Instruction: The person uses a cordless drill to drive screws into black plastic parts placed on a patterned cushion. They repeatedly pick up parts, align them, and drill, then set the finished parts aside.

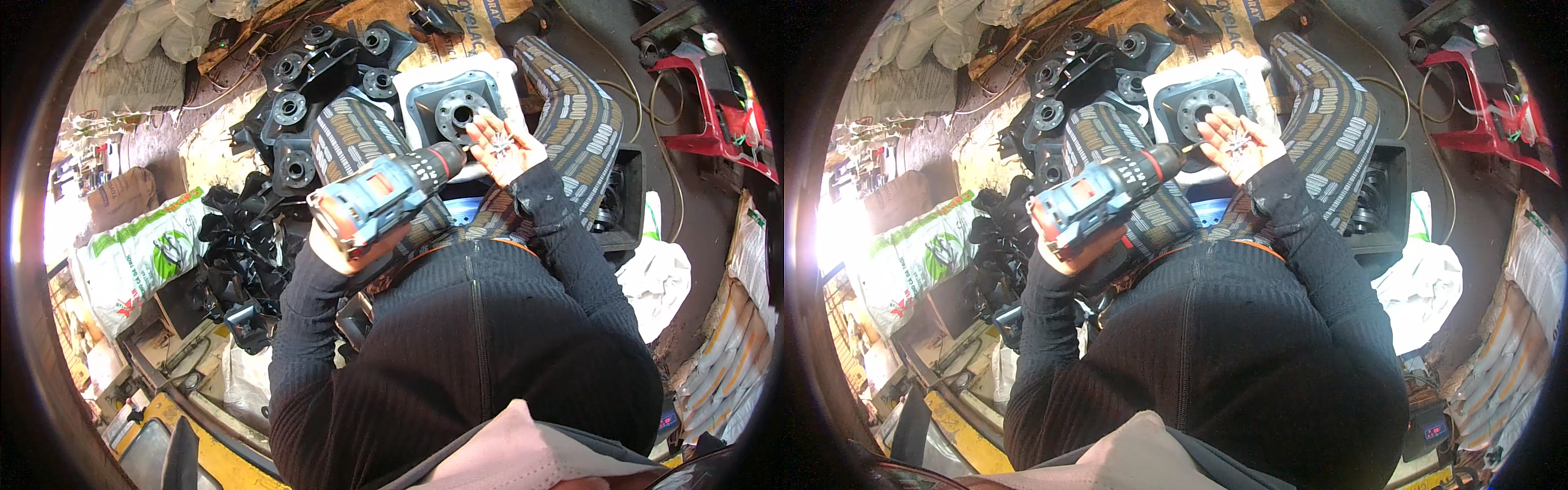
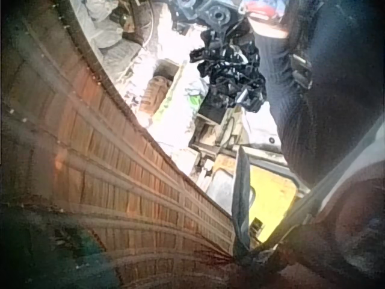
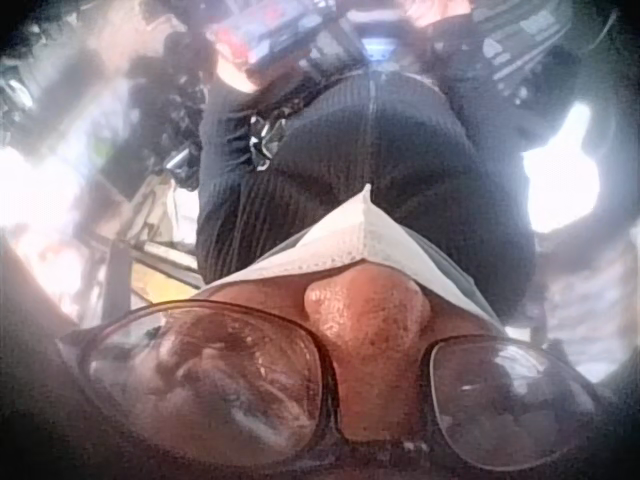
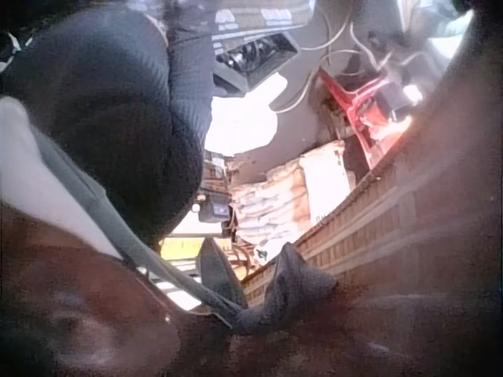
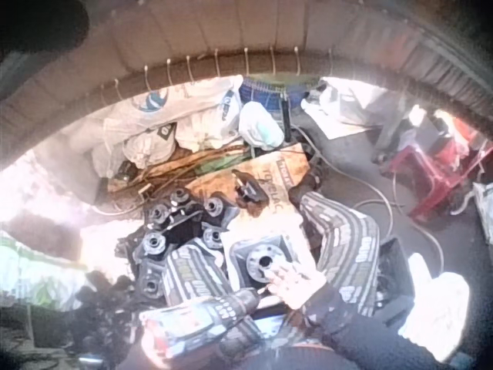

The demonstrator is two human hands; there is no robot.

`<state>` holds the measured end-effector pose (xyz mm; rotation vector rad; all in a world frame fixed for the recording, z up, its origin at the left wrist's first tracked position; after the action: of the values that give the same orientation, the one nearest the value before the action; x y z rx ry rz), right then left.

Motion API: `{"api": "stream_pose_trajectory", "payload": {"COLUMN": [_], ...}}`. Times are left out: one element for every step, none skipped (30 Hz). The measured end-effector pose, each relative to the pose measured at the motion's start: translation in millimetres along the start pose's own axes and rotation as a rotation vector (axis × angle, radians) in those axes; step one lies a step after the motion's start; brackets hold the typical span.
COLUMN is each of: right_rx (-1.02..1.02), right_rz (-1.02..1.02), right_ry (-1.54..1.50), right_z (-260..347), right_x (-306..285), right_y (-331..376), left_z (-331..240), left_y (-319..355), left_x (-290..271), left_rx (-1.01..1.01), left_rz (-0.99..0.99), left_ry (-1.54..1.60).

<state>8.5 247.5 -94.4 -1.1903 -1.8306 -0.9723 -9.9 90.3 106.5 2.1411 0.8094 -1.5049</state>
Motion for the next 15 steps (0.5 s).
{"api": "stream_pose_trajectory", "payload": {"right_rx": [0.002,0.003,-0.003,-0.027,-0.096,-0.131,-0.166,-0.18,-0.198,-0.216,-0.217,-0.214,-0.212,-0.191,-0.172], "right_rz": [0.015,0.031,0.044,0.056,-0.02,-0.065,-0.11,-0.101,-0.091,-0.081,-0.07,-0.06,-0.049,-0.017,0.015], "right_ry": [-0.021,-0.042,-0.066,-0.075,-0.097,-0.11,-0.122,-0.124,-0.128,-0.13,-0.106,-0.084,-0.061,-0.062,-0.062], "right_z": [-4,-7,-10,-7,-1,1,3,4,6,7,8,6,5,3,2], "right_x": [2,5,6,5,-2,-4,-7,-9,-10,-11,-10,-6,-3,-1,1], "right_y": [-1,-3,-1,-3,-1,-1,0,-1,-2,-2,-2,-1,-1,-1,0], "left_z": [0,-1,-2,-9,-16,-23,-26,-29,-32,-35,-31,-26,-22,-26,-30], "left_y": [-3,-2,-1,-3,-7,-10,-11,-13,-15,-17,-16,-12,-10,-10,-11], "left_x": [5,6,10,11,10,8,8,8,8,5,9,14,16,13,9], "left_rx": [-0.027,-0.02,-0.009,0.043,0.095,0.141,0.141,0.14,0.143,0.119,0.092,0.062,0.032,0.078,0.125], "left_rz": [0.031,0.033,0.04,0.06,0.079,0.092,0.102,0.112,0.123,0.116,0.117,0.118,0.118,0.094,0.069], "left_ry": [0.042,0.055,0.071,0.074,0.077,0.076,0.076,0.077,0.077,0.131,0.139,0.145,0.151,0.083,0.017]}}
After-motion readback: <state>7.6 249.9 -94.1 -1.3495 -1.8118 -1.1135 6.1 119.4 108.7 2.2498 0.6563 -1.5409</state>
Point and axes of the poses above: each hand's wrist, its own y-axis away from the middle knuckle, its own x-axis out of the palm, z = x × y, the point moved 10 cm from there along -y, towards the middle knuckle, and after that the axes turned 15 degrees about -y, right-handed, at the moved point
